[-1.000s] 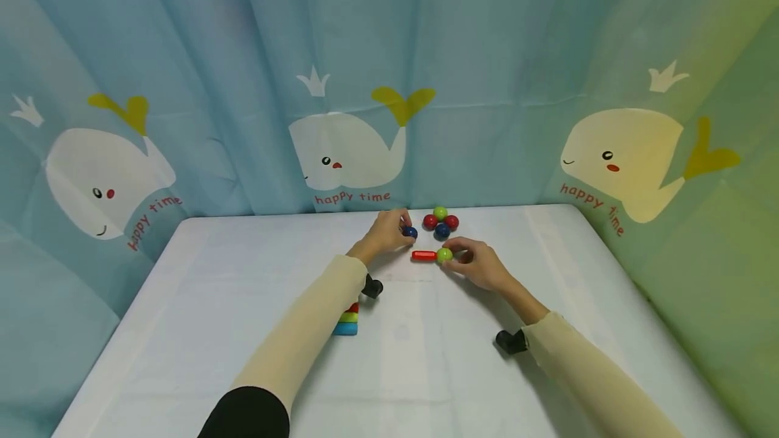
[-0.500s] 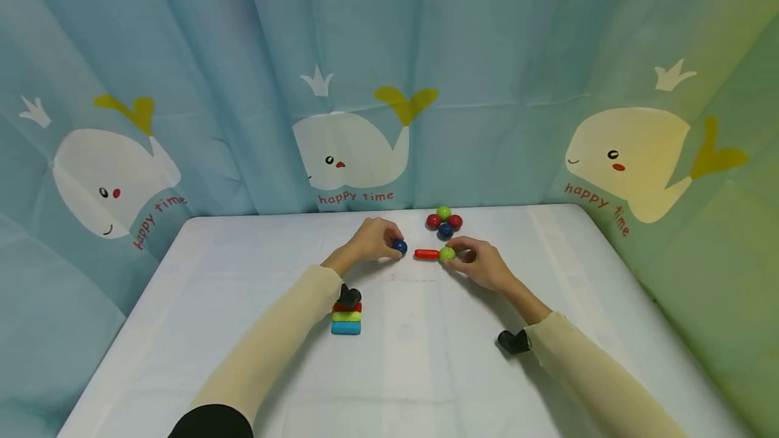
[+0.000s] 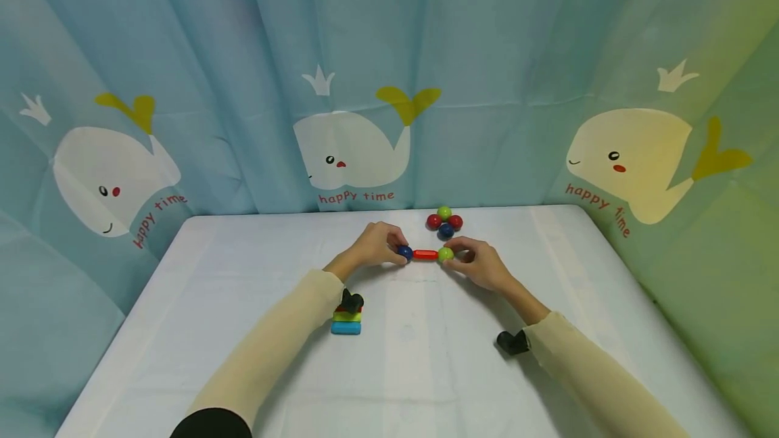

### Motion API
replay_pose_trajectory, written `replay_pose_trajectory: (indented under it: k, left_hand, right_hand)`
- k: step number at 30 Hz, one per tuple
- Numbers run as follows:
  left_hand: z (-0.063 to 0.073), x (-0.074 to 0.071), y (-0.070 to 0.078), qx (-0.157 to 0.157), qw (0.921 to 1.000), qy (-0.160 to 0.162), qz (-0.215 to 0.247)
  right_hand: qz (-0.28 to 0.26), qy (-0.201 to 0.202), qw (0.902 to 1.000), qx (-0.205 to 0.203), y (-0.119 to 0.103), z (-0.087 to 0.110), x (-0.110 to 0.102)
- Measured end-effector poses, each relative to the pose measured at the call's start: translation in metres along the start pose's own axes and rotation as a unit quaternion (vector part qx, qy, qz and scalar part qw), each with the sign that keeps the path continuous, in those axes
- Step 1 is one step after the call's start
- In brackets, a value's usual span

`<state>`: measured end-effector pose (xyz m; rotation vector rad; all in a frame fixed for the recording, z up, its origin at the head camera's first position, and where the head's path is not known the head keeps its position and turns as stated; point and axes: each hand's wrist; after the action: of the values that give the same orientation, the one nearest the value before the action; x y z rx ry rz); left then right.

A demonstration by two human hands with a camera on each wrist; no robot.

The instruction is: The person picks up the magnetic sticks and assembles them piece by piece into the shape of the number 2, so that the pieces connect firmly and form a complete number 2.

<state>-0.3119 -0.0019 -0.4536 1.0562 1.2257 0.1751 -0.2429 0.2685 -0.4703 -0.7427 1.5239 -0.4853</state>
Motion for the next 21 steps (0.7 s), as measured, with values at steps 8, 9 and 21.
replay_pose_trajectory:
  k: [8, 9, 21]
  left_hand:
    - [0.001, 0.0, 0.0, -0.002, 1.0, 0.001, 0.006]
    - [0.001, 0.0, 0.0, -0.001, 1.0, 0.001, 0.007]
    - [0.008, -0.006, -0.005, -0.012, 0.9994, 0.012, -0.03]
  right_hand:
    - [0.0, -0.003, 1.0, 0.002, -0.003, 0.0, 0.0]
    - [0.002, -0.003, 1.0, 0.001, -0.003, -0.001, 0.0]
    - [-0.004, 0.0, 1.0, -0.007, -0.012, -0.004, 0.01]
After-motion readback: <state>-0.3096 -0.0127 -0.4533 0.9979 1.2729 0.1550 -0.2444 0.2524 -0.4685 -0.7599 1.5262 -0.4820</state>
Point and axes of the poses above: each hand's wrist, its own z-axis away from the middle knuckle, its own x-axis out of the palm, y = z × x, and after that the axes turned 3 degrees about y, right-handed
